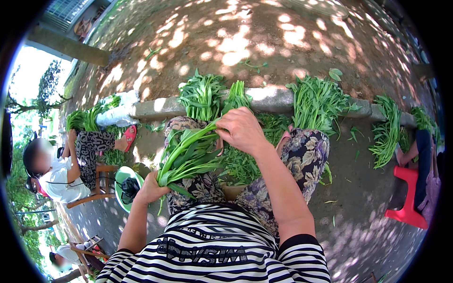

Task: The person separates leaves from the stalks of several bunches of greens by hand, placing the sorted leaves onto a pile on a concrete ledge.

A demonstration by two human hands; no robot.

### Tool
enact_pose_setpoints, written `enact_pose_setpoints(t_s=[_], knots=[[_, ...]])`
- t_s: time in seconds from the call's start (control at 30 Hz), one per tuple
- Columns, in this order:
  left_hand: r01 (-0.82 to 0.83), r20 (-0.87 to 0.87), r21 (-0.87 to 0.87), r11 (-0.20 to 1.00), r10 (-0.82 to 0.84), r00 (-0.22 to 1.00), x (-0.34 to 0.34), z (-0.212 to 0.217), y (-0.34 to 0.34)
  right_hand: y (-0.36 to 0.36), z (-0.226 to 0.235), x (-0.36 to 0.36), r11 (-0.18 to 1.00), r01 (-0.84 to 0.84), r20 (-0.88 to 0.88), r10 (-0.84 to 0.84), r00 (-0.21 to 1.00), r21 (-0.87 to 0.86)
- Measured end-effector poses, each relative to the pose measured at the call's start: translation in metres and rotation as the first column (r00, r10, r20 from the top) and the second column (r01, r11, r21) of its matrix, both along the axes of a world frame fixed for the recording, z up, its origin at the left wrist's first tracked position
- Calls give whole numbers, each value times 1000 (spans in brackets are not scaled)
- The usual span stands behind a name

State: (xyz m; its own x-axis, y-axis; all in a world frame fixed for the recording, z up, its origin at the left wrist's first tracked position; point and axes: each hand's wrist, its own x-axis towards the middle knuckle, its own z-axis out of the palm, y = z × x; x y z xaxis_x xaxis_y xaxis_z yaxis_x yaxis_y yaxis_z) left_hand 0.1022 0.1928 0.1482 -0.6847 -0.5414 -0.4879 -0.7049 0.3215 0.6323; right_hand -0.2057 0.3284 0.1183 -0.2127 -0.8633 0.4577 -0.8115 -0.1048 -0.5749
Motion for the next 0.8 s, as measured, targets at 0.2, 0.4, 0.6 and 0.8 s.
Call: enact_pose_setpoints(t_s=[0.2, 0.4, 0.6, 0.8], knots=[[1, 18, -8, 1000, -1, 1000, -9, 12, 2, 7, 4, -8, 954, -152, 280, 77, 957, 259], [15, 82, -13, 1000, -14, 997, -8, 6, -4, 18, 9, -22, 780, -533, 849, 5, 529, 327], [0, 33, 3, 1000, 0, 999, -5, 0, -4, 16, 7, -23, 795, -572, 932, 22, 362, 203], [-16, 30, -12, 1000, 17, 999, -2, -1, -3, 13, 2, -25, 784, -586, 924, 40, 380, 207]])
